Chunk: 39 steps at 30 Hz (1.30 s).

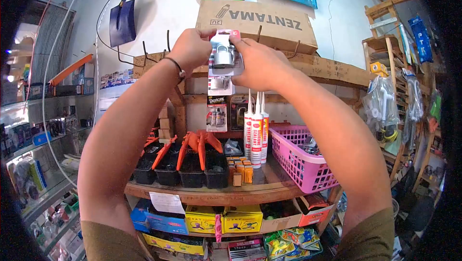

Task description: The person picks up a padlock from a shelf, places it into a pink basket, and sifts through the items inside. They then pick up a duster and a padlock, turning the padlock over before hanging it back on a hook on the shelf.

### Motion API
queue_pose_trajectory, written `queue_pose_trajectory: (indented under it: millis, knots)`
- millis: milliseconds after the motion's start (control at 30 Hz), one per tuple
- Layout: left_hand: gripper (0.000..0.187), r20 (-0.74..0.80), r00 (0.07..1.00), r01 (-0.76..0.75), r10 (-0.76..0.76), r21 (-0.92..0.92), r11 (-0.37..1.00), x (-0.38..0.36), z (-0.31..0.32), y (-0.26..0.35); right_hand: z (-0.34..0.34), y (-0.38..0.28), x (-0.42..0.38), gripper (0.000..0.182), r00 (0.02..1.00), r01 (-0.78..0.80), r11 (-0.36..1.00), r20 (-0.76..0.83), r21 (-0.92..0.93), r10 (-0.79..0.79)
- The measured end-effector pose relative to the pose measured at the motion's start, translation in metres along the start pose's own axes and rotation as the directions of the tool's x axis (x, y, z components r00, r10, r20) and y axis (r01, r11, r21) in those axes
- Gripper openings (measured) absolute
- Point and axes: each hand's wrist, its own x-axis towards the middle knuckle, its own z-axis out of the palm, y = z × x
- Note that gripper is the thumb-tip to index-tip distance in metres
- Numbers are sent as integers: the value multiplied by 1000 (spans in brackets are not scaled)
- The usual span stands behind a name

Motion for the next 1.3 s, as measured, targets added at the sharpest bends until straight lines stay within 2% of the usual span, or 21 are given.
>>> queue_pose_trajectory:
  millis: [33, 200, 267, 400, 467, 567, 633, 667, 733, 867, 967, 1100, 1167, 1267, 1300]
  knots:
    - [46, 14, 998, 59, -58, -100, 993, 1, -2, 3, -3, -2, 1, 75, 1000, -5, 1000, 15, 6, 5]
    - [46, 57, 993, 111, -108, -44, 993, 9, -8, 6, -9, -2, 16, 71, 998, 20, 998, 52, 63, -23]
    - [43, 98, 978, 189, -182, -70, 979, 7, -6, 6, -12, -3, 20, 67, 961, -14, 995, 277, 99, -14]
    - [28, 142, 972, 190, -185, -18, 982, 7, 1, -18, -3, -6, 13, 63, 949, -23, 999, 316, 43, 9]
    - [32, 73, 983, 163, -167, 58, 985, 0, 8, -24, 5, -5, 7, 64, 953, -5, 999, 301, 45, -9]
    - [34, 41, 986, 163, -162, -4, 987, -10, 16, -34, 23, -6, 2, 71, 968, -15, 998, 248, -62, 30]
    - [38, -108, 993, 63, -44, 188, 980, -10, 23, -46, 29, -11, 2, 74, 966, -27, 986, 249, -164, 68]
    - [38, -108, 993, 65, -46, 189, 980, -8, 24, -50, 32, -14, 4, 74, 966, -26, 986, 250, -162, 67]
    - [41, -175, 983, 107, -53, 315, 943, -4, 28, -58, 41, -17, 8, 75, 972, -30, 983, 225, -183, 72]
    - [42, -219, 975, 110, -25, 385, 916, -2, 30, -72, 65, -18, 20, 77, 979, -91, 988, 173, -124, 112]
    - [43, -284, 959, 117, -1, 391, 913, 1, 36, -88, 72, -22, 20, 79, 975, -132, 986, 165, -106, 149]
    - [44, -266, 964, 100, -7, 339, 935, -1, 41, -97, 70, -24, 14, 74, 958, -198, 979, 203, -46, 203]
    - [43, -266, 963, 99, -41, 207, 973, -8, 42, -90, 69, -24, 9, 75, 946, -229, 973, 233, -10, 225]
    - [43, -312, 949, 123, -54, 208, 970, -19, 44, -76, 66, -22, -9, 79, 928, -240, 970, 286, -27, 237]
    - [38, -354, 934, 151, -53, 256, 955, -25, 45, -71, 64, -21, -19, 81, 926, -252, 968, 295, 15, 237]
